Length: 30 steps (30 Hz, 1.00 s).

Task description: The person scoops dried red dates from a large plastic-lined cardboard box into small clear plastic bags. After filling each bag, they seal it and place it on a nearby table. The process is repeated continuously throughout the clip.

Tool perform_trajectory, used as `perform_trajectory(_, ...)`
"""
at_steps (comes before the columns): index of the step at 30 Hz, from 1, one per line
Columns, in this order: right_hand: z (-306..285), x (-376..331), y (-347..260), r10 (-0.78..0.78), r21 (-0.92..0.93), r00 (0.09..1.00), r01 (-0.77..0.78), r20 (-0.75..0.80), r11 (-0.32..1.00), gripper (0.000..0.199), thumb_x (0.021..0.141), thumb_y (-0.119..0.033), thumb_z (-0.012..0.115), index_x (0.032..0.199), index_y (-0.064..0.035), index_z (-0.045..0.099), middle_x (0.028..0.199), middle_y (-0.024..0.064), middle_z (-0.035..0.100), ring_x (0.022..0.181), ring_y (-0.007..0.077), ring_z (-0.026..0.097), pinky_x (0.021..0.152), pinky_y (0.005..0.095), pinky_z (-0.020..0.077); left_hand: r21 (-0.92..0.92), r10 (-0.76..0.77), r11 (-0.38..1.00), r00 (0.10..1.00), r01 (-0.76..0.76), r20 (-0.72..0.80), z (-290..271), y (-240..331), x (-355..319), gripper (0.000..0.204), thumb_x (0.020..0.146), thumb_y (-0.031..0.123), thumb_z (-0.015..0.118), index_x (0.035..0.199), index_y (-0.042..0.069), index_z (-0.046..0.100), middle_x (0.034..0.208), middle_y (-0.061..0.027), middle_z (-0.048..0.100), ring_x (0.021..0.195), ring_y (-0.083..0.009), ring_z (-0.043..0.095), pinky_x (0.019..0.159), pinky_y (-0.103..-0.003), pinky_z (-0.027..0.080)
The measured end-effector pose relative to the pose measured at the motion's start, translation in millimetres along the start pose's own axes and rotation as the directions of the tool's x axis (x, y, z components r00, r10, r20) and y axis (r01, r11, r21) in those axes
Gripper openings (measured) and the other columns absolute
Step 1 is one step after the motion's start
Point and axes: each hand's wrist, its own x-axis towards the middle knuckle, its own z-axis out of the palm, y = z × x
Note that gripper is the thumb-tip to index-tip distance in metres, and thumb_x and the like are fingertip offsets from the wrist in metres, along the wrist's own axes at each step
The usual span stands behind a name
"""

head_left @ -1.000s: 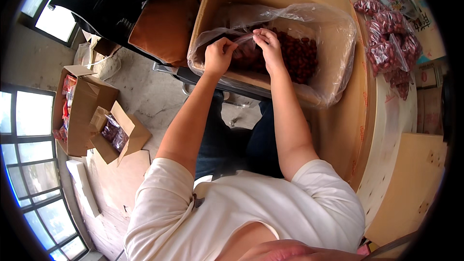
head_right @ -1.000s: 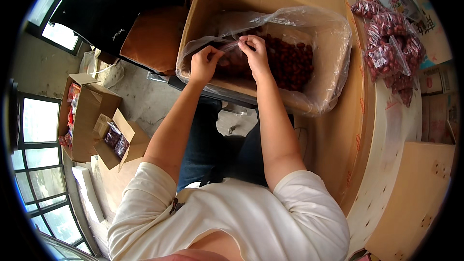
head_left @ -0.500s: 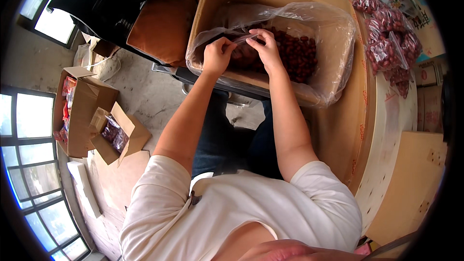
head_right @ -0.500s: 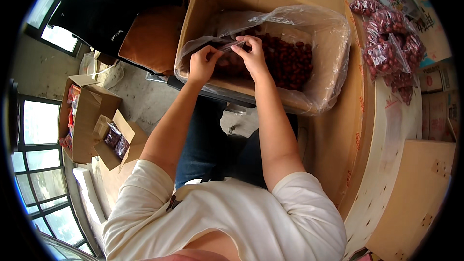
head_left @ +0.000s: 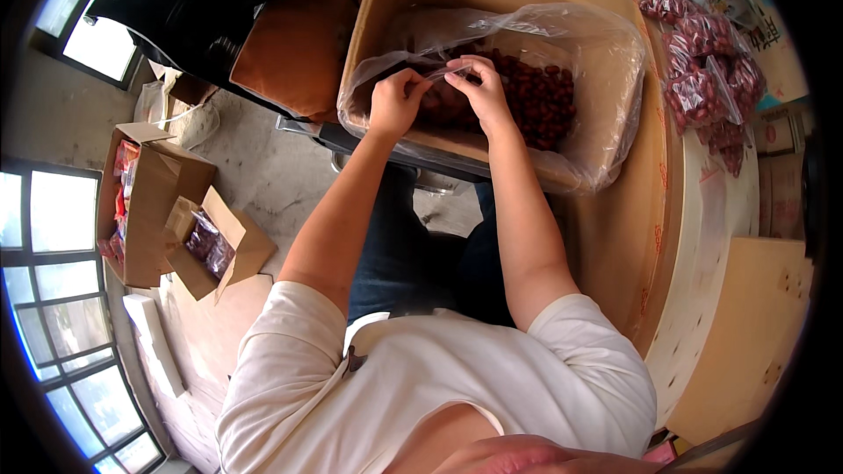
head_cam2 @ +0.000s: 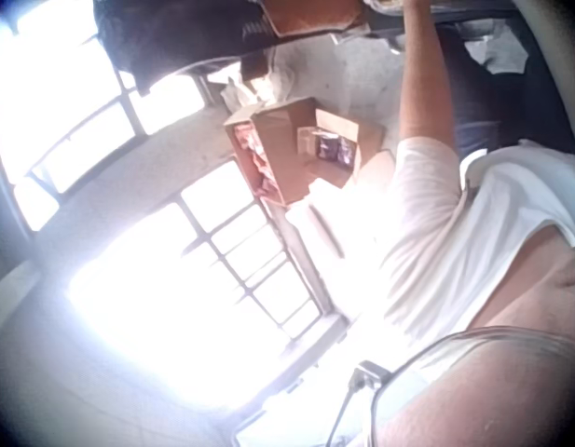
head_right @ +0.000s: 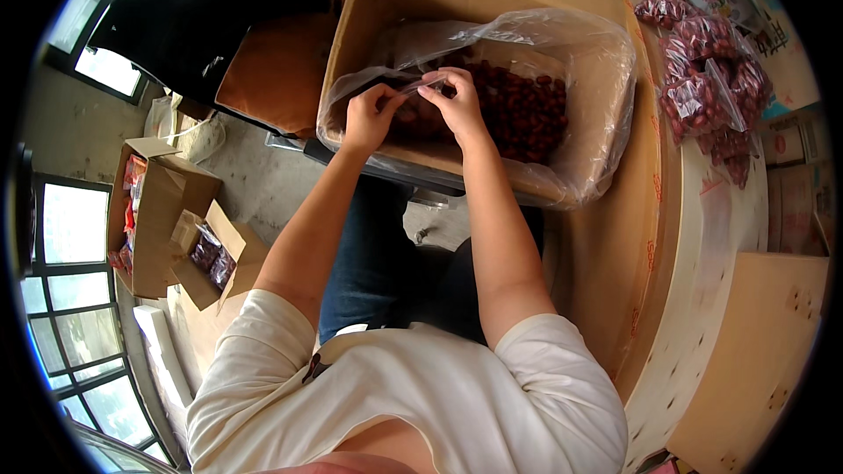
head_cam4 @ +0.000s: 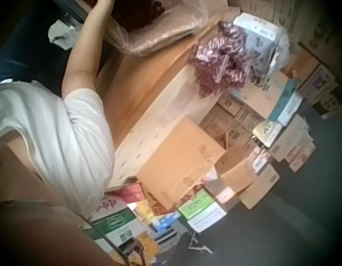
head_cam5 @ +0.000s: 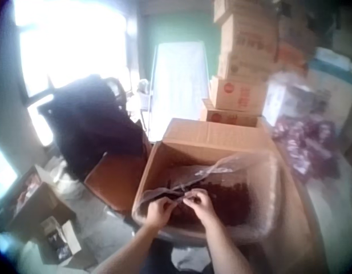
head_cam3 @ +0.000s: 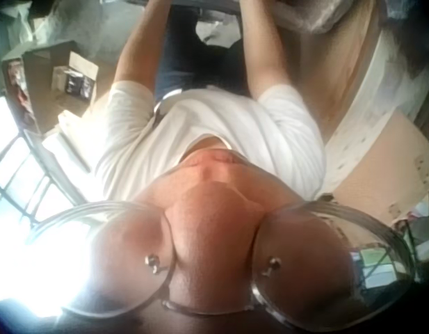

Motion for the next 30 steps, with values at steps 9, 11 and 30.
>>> perform_trajectory(9, -5.0, 4.3, 10.2, 0.024, 0.008, 0.996, -0.025, 0.090, 1.000, 0.013, 0.080, -0.008, 0.075, 0.088, 0.0001, 0.068, 0.110, 0.0046, 0.058, 0.098, 0.0130, 0.058, 0.087, 0.0272, 0.0447, 0.025, 0.034, 0.999, 0.999, -0.034, -0.007, -1.9, 3.6, -1.0, 0.013, 0.079, 0.014, 0.071, 0.080, 0.002, 0.066, 0.069, -0.0143, 0.066, 0.060, -0.0295, 0.063, 0.056, -0.034, 0.048)
perform_trajectory(11, -4.6, 2.6, 6.0, 0.154, 0.129, 0.980, -0.171, 0.128, 0.977, 0.015, 0.082, -0.008, 0.073, 0.092, 0.0007, 0.067, 0.113, 0.0046, 0.058, 0.097, 0.0121, 0.058, 0.087, 0.0261, 0.0449, 0.037, 0.029, 0.999, 0.999, -0.028, -0.019, -3.2, 4.6, -1.5, 0.012, 0.079, 0.014, 0.070, 0.080, 0.002, 0.066, 0.070, -0.0142, 0.066, 0.060, -0.0295, 0.063, 0.056, -0.034, 0.048)
perform_trajectory(30, 1.7, 5.9, 23.1, -0.110, 0.065, 0.978, 0.100, 0.177, 0.993, 0.008, 0.087, -0.005, 0.066, 0.089, 0.0023, 0.064, 0.109, 0.0068, 0.056, 0.098, 0.0144, 0.057, 0.086, 0.0269, 0.0455, 0.181, 0.222, 0.959, 0.975, -0.216, -0.013, -5.4, 11.6, 2.5, 0.014, 0.072, 0.009, 0.075, 0.084, 0.005, 0.067, 0.079, -0.0077, 0.065, 0.073, -0.0252, 0.059, 0.066, -0.034, 0.049)
